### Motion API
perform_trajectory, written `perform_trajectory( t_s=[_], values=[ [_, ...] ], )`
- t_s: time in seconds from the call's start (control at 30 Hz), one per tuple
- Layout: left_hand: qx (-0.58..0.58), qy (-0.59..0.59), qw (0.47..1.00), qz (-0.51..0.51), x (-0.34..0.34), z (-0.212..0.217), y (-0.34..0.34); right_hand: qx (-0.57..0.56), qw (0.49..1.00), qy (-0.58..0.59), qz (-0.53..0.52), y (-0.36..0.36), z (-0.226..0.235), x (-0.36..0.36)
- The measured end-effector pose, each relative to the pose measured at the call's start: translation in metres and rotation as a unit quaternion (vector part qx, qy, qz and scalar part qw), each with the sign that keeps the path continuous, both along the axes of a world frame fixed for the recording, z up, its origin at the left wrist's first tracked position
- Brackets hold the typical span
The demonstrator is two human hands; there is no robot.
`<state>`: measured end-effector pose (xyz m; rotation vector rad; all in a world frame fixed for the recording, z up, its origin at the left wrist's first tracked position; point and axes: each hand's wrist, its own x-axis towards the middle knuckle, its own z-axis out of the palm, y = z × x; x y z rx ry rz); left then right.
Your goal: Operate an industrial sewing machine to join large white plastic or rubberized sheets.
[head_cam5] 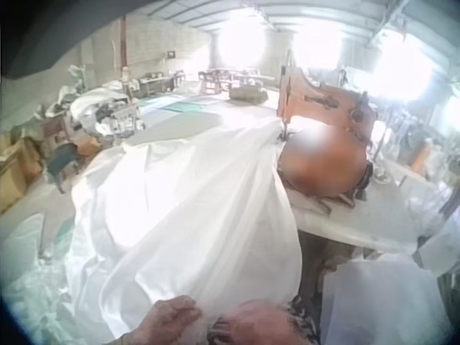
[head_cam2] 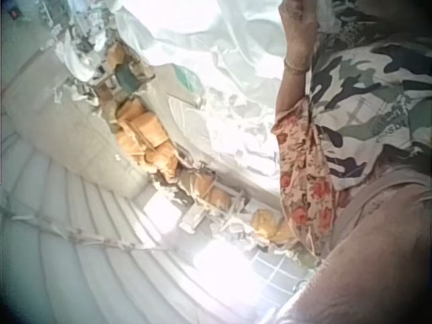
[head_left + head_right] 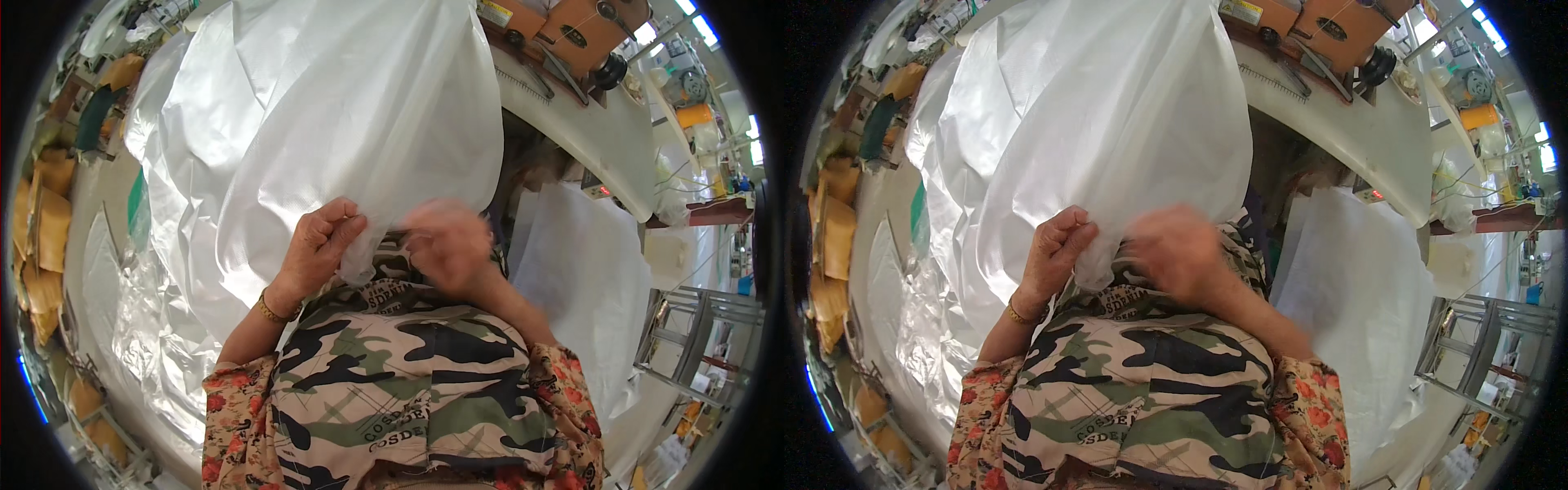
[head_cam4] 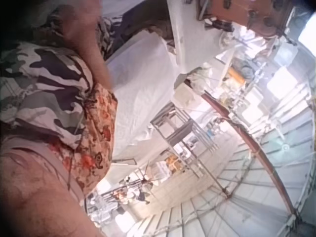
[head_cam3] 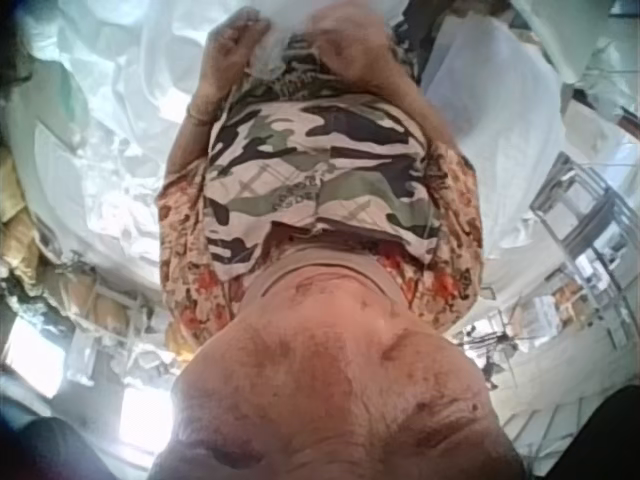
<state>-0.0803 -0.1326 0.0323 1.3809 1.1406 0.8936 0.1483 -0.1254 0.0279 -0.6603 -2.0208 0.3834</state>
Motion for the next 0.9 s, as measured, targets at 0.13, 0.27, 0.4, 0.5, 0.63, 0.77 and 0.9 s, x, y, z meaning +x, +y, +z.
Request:
perform_trajectory(
  t_s=[0.13,0.27,0.4,0.5,0.63,0.77,0.9],
  values=[
    [0.042,-0.074,0.995,0.053,-0.002,0.002,-0.001,0.038,0.877,0.127,-0.461,0.039,-0.047,0.039],
    [-0.031,-0.139,0.99,0.02,-0.005,0.015,0.004,-0.358,0.857,0.105,-0.355,0.027,-0.083,0.054],
    [-0.108,-0.159,0.981,-0.009,-0.002,0.029,0.006,-0.19,0.936,0.003,-0.297,0.003,-0.058,0.045],
    [-0.073,-0.125,0.988,-0.055,0.005,0.036,0.007,-0.106,0.982,0.012,-0.156,-0.004,-0.014,0.03],
    [0.019,-0.009,0.998,-0.058,0.018,0.039,0.002,-0.07,0.994,-0.082,-0.012,-0.011,0.022,0.003],
    [0.084,0.045,0.994,-0.05,0.022,0.04,-0.002,-0.103,0.988,-0.108,0.04,-0.011,0.031,-0.016],
    [0.118,0.048,0.99,-0.053,0.017,0.037,-0.001,-0.124,0.979,-0.142,0.083,-0.016,0.033,-0.026]
  ],
)
